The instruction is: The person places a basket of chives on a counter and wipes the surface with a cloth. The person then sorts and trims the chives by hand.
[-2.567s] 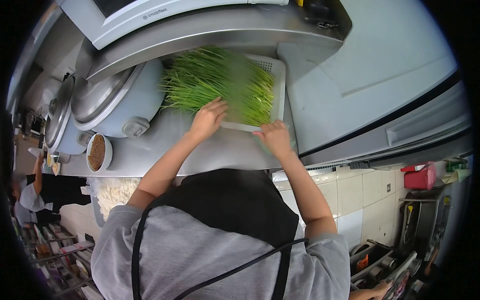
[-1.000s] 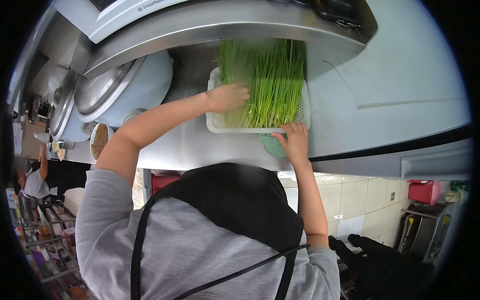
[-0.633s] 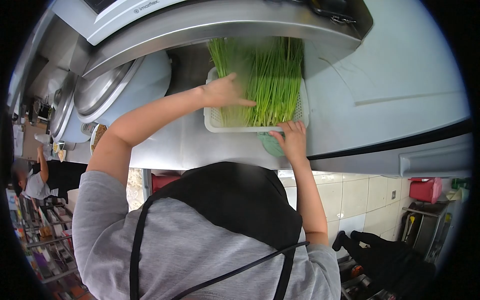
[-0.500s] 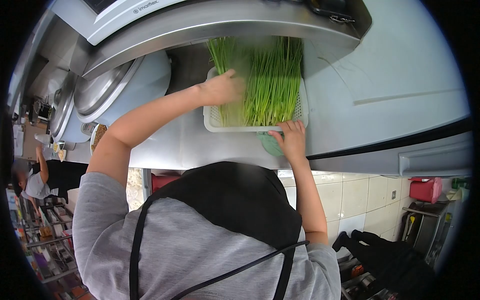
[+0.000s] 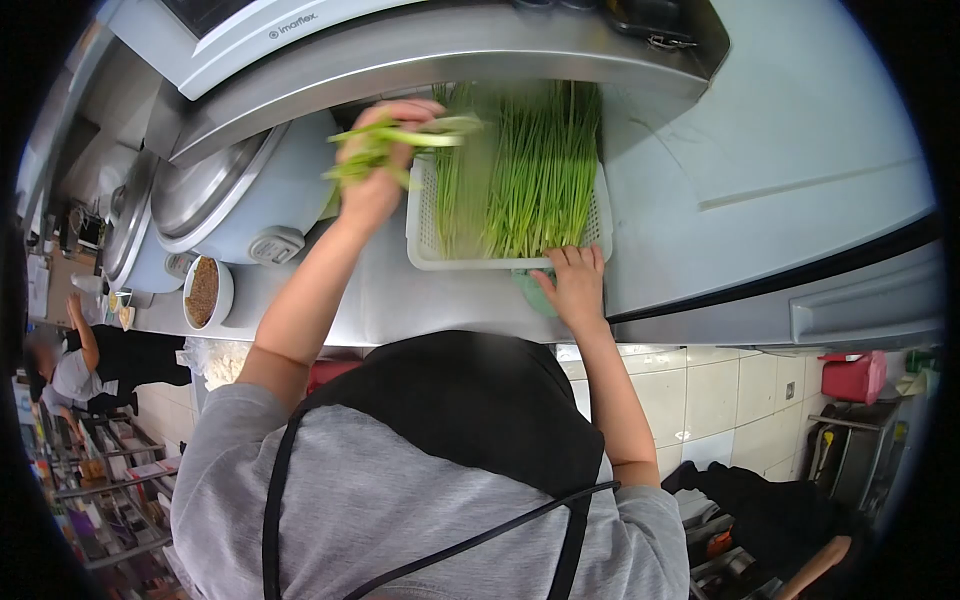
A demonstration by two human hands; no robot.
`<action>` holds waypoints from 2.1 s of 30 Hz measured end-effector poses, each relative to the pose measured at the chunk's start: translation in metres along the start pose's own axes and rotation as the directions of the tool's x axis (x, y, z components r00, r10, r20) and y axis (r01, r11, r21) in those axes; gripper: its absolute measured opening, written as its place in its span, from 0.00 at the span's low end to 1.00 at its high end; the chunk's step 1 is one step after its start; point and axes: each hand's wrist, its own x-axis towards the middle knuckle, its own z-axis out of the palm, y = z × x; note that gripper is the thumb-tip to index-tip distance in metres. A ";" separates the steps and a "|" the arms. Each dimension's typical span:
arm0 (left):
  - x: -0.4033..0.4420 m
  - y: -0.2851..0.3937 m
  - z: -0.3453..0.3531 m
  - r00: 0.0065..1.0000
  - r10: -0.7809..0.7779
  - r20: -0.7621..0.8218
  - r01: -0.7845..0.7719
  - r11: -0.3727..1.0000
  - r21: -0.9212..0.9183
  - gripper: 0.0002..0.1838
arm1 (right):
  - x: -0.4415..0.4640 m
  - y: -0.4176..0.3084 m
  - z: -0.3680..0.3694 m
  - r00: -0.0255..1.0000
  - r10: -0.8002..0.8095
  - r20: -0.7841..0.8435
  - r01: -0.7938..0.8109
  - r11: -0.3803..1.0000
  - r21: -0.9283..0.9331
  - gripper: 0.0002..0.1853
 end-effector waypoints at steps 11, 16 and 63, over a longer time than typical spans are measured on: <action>-0.019 0.139 -0.105 0.902 -0.372 -0.219 0.432 0.764 0.479 0.09 | 0.003 0.000 -0.008 0.983 0.038 0.179 -0.042 0.999 0.019 0.23; -0.068 0.007 -0.043 0.389 -0.883 0.264 0.839 0.457 0.294 0.10 | 0.036 -0.037 -0.028 0.987 0.063 0.150 -0.128 0.872 0.472 0.27; -0.114 -0.063 -0.007 0.357 -0.842 0.405 0.890 0.175 -0.421 0.18 | 0.074 -0.063 0.030 0.911 0.227 0.343 -0.403 0.327 0.855 0.09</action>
